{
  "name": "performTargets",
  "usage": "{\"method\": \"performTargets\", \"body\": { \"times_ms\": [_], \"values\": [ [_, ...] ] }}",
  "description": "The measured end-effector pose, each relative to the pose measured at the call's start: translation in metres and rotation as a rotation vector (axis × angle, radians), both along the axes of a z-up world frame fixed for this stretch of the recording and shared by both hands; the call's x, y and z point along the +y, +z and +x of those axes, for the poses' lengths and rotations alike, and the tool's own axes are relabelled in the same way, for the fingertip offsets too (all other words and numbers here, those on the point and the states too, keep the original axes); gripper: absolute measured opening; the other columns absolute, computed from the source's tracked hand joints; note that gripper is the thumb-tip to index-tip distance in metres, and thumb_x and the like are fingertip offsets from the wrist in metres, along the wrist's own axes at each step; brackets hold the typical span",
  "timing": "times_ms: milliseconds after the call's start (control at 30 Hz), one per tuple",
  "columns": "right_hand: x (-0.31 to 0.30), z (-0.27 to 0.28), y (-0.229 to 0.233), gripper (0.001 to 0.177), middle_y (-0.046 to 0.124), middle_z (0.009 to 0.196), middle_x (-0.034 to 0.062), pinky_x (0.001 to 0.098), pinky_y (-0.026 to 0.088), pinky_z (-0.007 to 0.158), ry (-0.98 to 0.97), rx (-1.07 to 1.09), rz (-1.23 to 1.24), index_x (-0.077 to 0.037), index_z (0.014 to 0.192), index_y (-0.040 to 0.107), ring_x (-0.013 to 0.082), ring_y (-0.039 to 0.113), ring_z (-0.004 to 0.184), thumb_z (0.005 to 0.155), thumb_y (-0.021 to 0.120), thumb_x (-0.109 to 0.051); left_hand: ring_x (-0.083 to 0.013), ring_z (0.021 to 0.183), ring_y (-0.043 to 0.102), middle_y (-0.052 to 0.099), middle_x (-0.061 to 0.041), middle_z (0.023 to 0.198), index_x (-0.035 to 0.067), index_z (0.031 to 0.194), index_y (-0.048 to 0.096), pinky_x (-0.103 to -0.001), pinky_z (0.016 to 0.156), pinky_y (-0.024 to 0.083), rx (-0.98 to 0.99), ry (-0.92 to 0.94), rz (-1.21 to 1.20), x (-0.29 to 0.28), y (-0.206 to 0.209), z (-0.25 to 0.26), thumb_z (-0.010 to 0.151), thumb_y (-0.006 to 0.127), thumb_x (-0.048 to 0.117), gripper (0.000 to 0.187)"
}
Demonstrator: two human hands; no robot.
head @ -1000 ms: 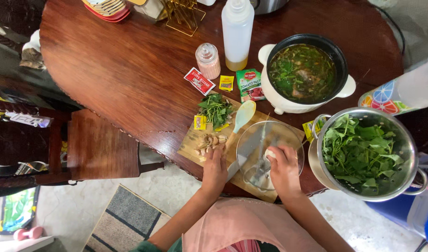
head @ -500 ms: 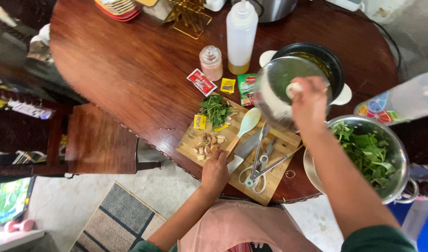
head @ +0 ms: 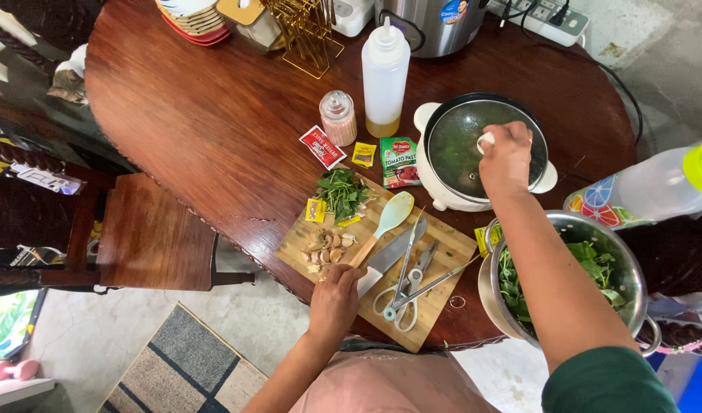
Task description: The person stirs a pot of soup on a table, portions cooked rice from a rice cooker onto several small plates by hand and with a scoop, and adjusts various seasoning packets and containers.
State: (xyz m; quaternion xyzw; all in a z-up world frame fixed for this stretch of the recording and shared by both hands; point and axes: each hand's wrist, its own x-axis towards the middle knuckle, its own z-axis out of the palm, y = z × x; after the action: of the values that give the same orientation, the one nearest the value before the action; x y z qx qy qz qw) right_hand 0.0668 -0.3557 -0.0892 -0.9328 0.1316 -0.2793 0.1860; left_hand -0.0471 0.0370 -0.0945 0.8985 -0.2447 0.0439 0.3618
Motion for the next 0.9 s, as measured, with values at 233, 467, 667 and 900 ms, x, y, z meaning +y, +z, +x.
{"method": "performTargets", "body": {
  "times_ms": [233,467,667,900],
  "values": [
    [-0.001,0.011,0.006,0.019,0.058,0.118,0.0126,0.0423,0.051,0.097,0.013,0.002,0.017,-0.006,0.112,0.075,0.0335,0.055,0.113,0.093,0.074,-0.001,-0.037,0.088,0.067,0.069,-0.014,0.105,0.004,0.104,0.07,-0.047,0.076,0.054,-0.017,0.009,-0.001,-0.007,0.006,-0.007,0.085,0.066,0.0,0.02],
    [-0.007,0.015,-0.008,0.021,0.057,0.123,0.0127,0.042,0.051,0.1,0.008,0.047,0.026,-0.006,0.115,0.074,0.033,0.055,0.118,0.095,0.073,-0.001,-0.0381,0.09,0.066,0.069,-0.015,0.106,0.006,0.108,0.073,-0.047,0.079,0.054,0.004,-0.002,0.009,0.002,0.011,-0.009,0.084,0.066,0.0,0.026],
    [-0.007,0.014,-0.004,0.03,0.057,0.124,0.0139,0.0542,0.039,0.105,-0.048,0.039,-0.084,-0.008,0.12,0.076,0.0371,0.051,0.12,0.09,0.081,-0.012,-0.039,0.091,0.066,0.069,-0.016,0.111,0.005,0.105,0.07,-0.048,0.079,0.054,0.029,-0.088,0.018,0.024,0.015,0.016,0.088,0.068,0.005,0.017],
    [-0.011,0.032,0.012,0.016,0.06,0.125,0.0084,0.0535,0.037,0.107,-0.171,0.031,-0.106,-0.015,0.108,0.079,0.0342,0.051,0.125,0.092,0.082,-0.013,-0.038,0.094,0.067,0.069,-0.016,0.112,0.005,0.105,0.069,-0.047,0.078,0.054,0.004,-0.243,-0.065,0.078,0.04,0.082,0.088,0.068,0.005,0.017]
  ]
}}
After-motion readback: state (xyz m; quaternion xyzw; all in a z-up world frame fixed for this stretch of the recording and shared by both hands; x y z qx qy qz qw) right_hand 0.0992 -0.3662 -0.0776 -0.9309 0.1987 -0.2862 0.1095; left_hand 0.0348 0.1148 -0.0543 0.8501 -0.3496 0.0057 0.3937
